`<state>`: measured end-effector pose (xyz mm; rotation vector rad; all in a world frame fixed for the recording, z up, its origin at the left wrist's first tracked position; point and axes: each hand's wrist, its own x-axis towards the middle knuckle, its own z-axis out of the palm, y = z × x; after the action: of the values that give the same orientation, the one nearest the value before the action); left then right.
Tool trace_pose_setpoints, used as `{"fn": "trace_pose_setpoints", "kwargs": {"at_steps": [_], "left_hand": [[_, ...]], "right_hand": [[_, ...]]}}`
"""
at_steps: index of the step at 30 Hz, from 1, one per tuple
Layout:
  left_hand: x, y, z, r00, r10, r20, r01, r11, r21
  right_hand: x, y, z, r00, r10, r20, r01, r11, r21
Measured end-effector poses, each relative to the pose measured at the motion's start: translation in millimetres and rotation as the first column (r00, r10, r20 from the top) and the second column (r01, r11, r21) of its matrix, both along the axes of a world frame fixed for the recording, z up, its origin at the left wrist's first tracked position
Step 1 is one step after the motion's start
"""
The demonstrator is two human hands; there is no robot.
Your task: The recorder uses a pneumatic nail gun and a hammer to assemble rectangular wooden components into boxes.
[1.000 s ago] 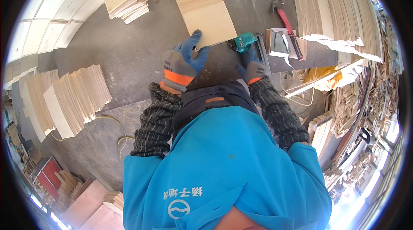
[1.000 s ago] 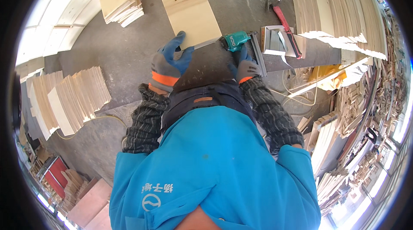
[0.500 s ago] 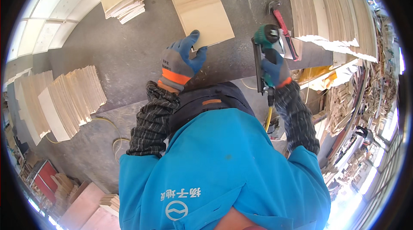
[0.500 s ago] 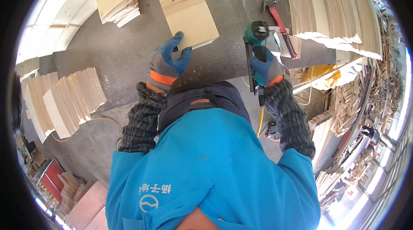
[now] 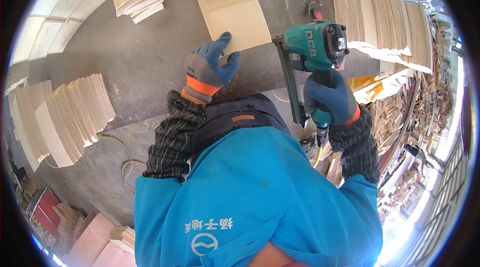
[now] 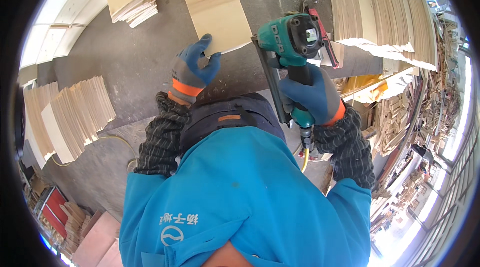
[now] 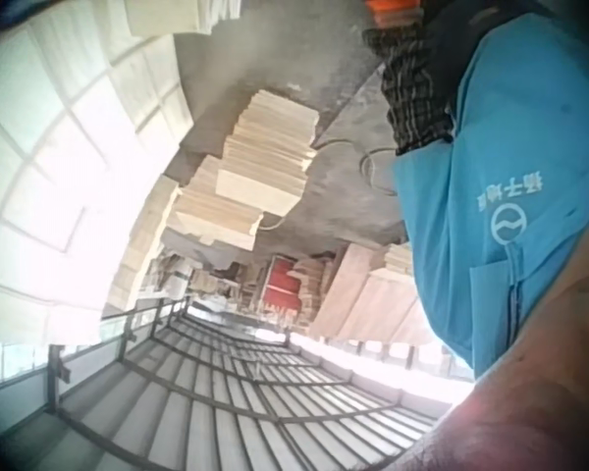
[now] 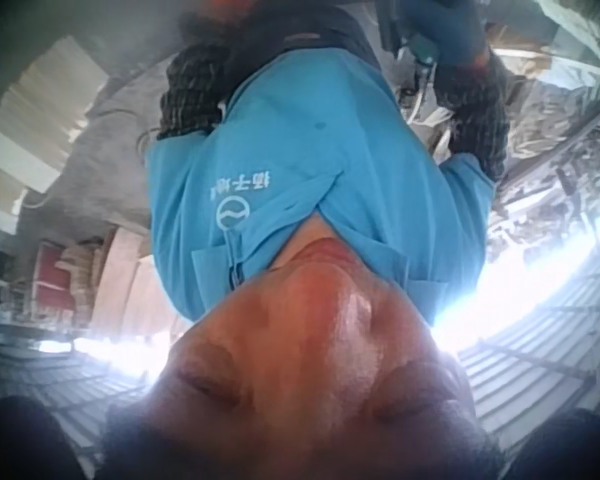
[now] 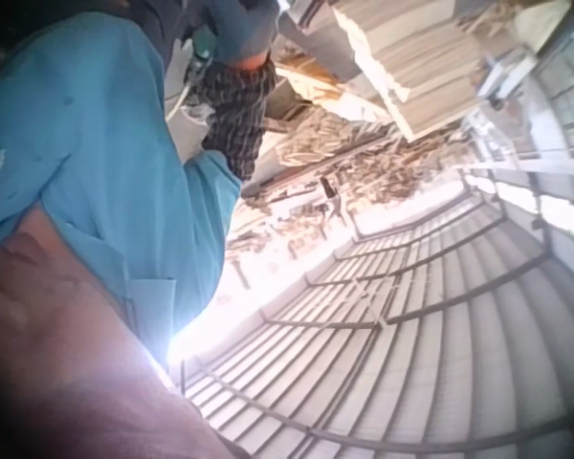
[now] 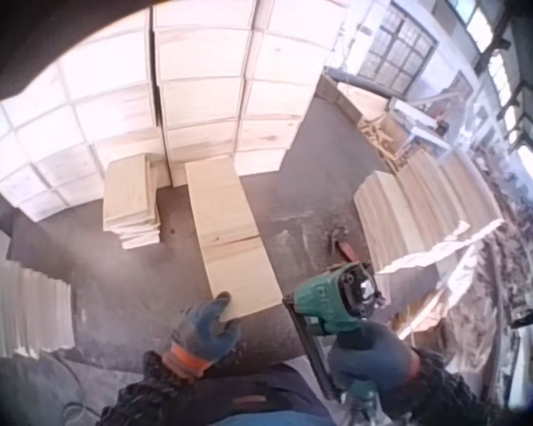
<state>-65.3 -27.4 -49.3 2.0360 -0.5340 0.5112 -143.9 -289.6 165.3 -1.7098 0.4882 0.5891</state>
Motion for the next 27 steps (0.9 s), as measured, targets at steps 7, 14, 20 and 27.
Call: {"fn": "trace_pose_setpoints", "kwargs": {"at_steps": [7,14,20,27], "left_hand": [[-0.9,1.5,3.5,1.000,0.006,-0.028,-0.005,0.999,0.039],[-2.0,1.2,5.2,0.999,0.014,-0.052,-0.011,0.998,0.061],[-1.9,1.7,4.3,1.000,0.018,-0.025,-0.016,0.999,0.046],[-0.9,0.5,2.6,1.000,0.014,-0.014,-0.014,0.999,0.033]], "right_hand": [[7.8,0.2,-12.2,0.996,0.045,-0.076,-0.042,0.998,0.053],[10.0,-1.8,-13.0,0.996,0.050,-0.069,-0.045,0.997,0.065],[13.6,-1.8,-14.0,0.993,0.091,-0.076,-0.088,0.995,0.049],[14.4,2.2,-11.1,0.995,0.058,-0.075,-0.053,0.997,0.062]]}}
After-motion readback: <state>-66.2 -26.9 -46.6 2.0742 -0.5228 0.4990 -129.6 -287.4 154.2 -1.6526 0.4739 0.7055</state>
